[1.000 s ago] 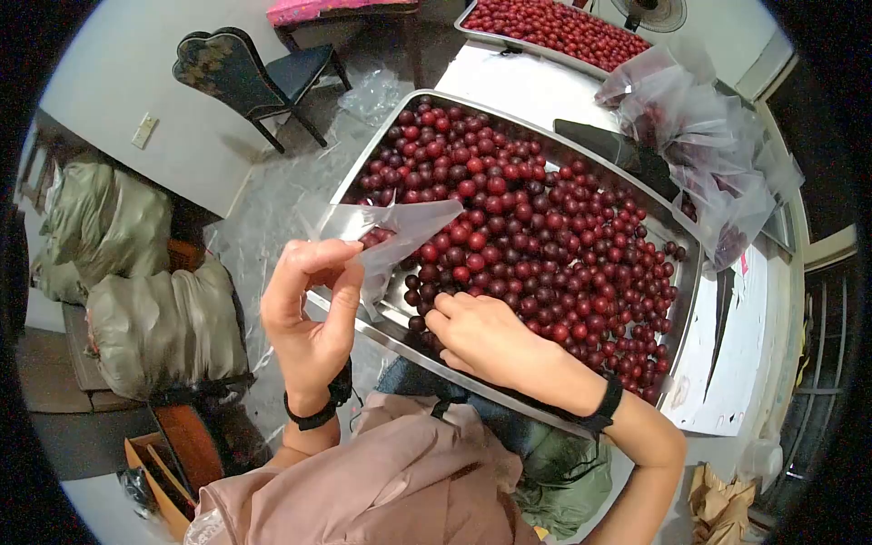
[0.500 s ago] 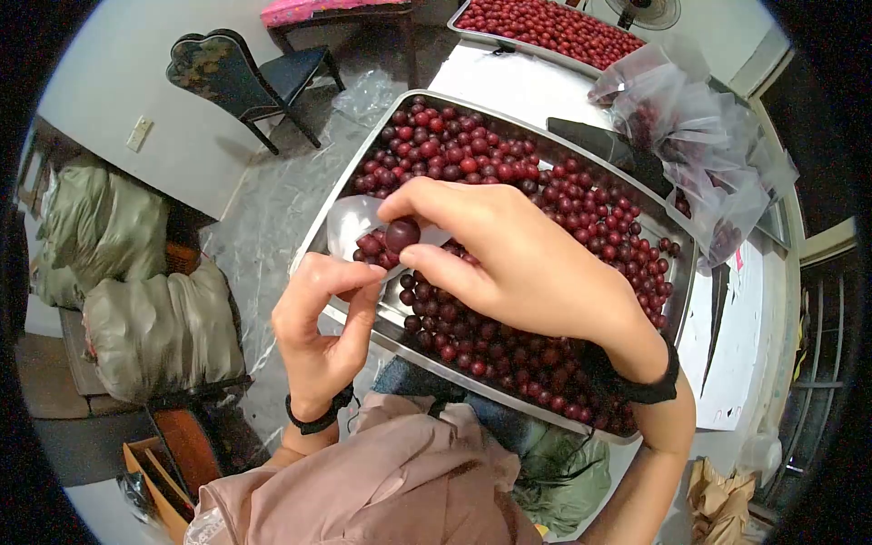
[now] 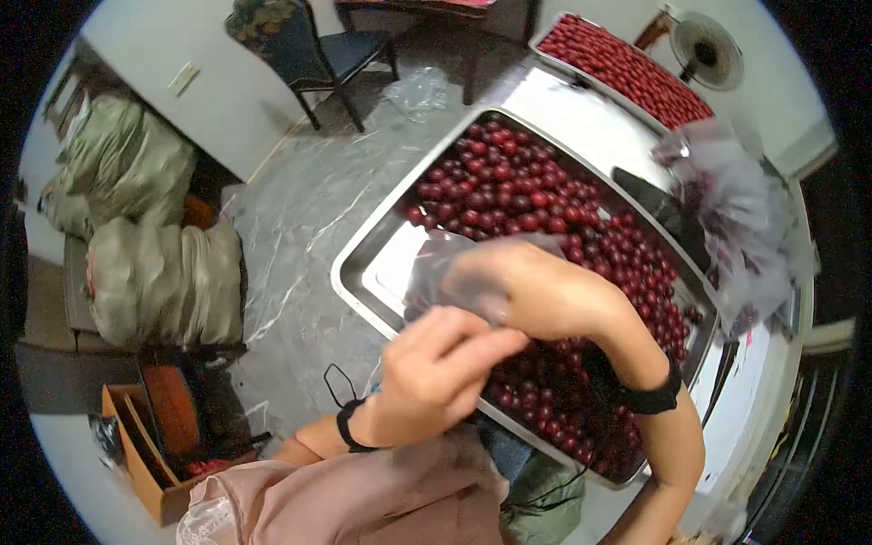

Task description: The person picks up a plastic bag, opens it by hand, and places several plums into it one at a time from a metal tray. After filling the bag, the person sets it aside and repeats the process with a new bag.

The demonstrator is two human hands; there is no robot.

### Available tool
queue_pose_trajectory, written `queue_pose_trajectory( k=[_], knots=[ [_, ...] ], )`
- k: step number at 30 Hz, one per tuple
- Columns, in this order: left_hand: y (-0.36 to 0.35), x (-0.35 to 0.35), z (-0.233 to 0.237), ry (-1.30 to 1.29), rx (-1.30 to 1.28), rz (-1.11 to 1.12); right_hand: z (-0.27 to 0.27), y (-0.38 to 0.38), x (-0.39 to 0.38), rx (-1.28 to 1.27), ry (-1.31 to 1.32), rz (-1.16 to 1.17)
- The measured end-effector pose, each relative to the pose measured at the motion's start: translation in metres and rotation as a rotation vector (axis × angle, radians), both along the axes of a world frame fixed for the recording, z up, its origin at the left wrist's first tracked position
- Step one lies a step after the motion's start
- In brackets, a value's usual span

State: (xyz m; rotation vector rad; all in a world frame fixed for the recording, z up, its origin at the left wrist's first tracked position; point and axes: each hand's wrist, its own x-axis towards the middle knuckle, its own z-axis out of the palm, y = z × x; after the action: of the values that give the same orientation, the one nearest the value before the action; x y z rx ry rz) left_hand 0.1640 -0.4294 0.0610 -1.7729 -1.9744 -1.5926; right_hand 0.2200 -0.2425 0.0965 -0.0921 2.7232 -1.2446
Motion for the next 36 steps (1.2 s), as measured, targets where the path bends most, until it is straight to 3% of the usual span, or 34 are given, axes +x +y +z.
queue_pose_trajectory(
  k=[3,9,15,17,19,21,23,27,30,33,36],
  knots=[
    [0.003,0.009,-0.006,-0.011,0.013,-0.012,-0.011,0.007,-0.001,-0.023,-0.083,0.112],
    [0.001,0.010,-0.010,-0.039,0.034,-0.042,-0.039,0.009,-0.002,-0.054,-0.047,0.089],
    [0.000,0.004,-0.007,-0.024,-0.008,-0.038,-0.036,-0.002,-0.014,-0.083,-0.123,0.035],
    [0.002,0.004,-0.008,-0.032,0.008,-0.013,-0.047,0.000,-0.015,-0.052,-0.039,0.038],
    [0.002,0.000,-0.004,-0.047,0.016,-0.028,-0.020,-0.006,-0.018,-0.087,-0.118,0.036],
    [0.001,-0.004,-0.002,-0.073,0.002,-0.047,-0.019,-0.012,-0.010,-0.081,0.149,-0.013],
    [0.000,-0.007,0.003,-0.056,-0.009,-0.033,0.009,-0.007,-0.007,-0.016,-0.171,0.024],
    [-0.002,-0.017,0.006,-0.093,0.000,-0.038,0.034,-0.009,0.032,-0.386,0.054,-0.233],
    [0.000,-0.021,0.006,-0.201,0.072,0.007,0.050,-0.014,0.067,-0.381,0.220,-0.451],
    [-0.001,-0.030,0.007,-0.188,0.099,0.022,0.037,-0.013,0.095,-0.308,0.185,-0.615],
    [-0.002,-0.032,0.004,-0.196,0.119,0.024,0.005,-0.018,0.106,-0.124,0.115,-0.552]
  ],
)
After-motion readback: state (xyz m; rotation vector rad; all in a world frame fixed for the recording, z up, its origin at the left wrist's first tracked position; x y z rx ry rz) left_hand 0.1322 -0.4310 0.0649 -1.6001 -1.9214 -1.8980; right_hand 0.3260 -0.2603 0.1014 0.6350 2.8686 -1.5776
